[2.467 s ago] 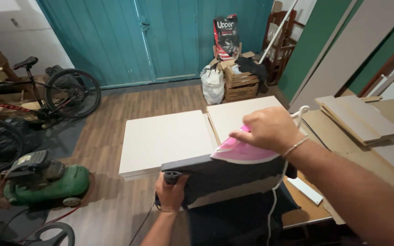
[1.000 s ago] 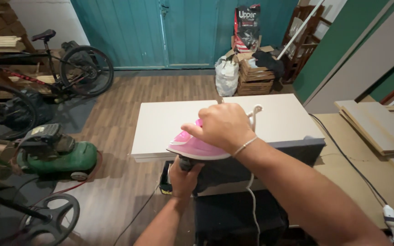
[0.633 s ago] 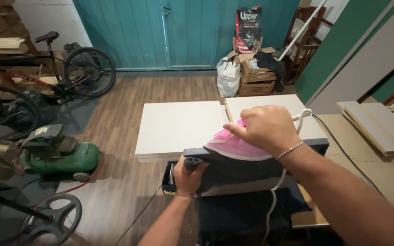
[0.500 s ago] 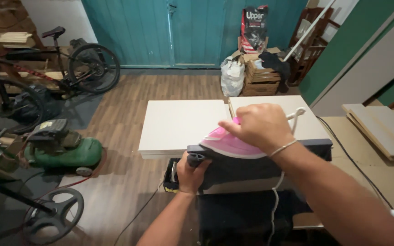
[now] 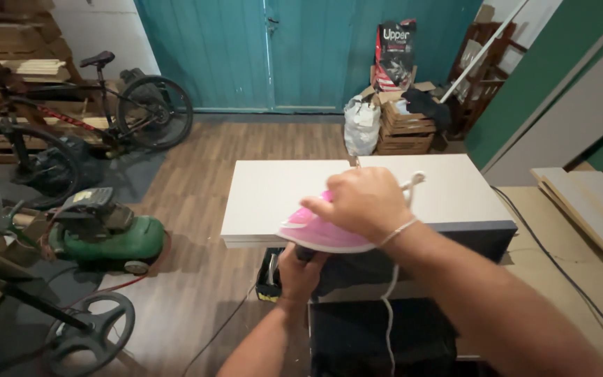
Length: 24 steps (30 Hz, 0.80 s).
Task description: Apply edge banding to the edges of wooden boards using a heated iron and trim the excess material.
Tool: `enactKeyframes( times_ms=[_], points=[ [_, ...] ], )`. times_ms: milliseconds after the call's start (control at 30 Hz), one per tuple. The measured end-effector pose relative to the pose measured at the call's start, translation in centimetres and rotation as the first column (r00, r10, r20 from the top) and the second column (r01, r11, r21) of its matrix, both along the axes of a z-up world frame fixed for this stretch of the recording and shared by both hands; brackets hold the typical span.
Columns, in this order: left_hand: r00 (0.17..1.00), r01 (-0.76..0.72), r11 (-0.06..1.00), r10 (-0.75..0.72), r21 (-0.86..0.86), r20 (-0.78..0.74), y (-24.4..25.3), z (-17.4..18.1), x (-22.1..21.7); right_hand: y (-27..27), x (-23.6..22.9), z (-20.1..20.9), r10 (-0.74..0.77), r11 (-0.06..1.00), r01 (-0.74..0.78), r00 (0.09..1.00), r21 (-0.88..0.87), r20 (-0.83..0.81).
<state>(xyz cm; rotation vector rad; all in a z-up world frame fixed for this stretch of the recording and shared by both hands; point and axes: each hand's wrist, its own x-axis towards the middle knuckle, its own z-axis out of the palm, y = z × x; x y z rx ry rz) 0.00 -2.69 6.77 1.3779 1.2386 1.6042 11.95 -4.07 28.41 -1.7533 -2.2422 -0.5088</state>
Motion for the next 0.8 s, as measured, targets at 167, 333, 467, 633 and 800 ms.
enactKeyframes(
  times_ms=[167, 333, 467, 633, 800],
  points=[
    [0.992, 0.007, 0.997, 0.003, 0.08, -0.126, 1.9, -4.2, -0.1, -1.5, 4.5, 0.2, -0.094, 0.995, 0.095, 0.995, -0.034, 0.033],
    [0.986, -0.004, 0.989, 0.029, 0.149, -0.166, 2.2, -4.0, 0.0, -1.0, 2.9, 0.0, -0.101, 0.994, 0.102, 0.994, -0.035, 0.031],
    [0.998, -0.006, 0.996, 0.011, 0.088, -0.055, 0.7, -3.1, 0.3, 0.2, -0.2, -0.4, -0.027, 1.0, 0.027, 1.0, -0.006, -0.008],
    [0.986, -0.101, 0.967, 0.129, 0.235, -0.107, -0.4, -0.2, 0.3, -0.2, 1.1, -0.5, 0.01, 1.0, -0.01, 1.0, 0.0, 0.002],
    [0.975, -0.057, 0.974, 0.101, 0.217, -0.197, 2.6, -5.5, 0.1, -1.6, 8.0, -0.4, -0.103, 0.994, 0.105, 0.993, -0.034, 0.05]
  ],
)
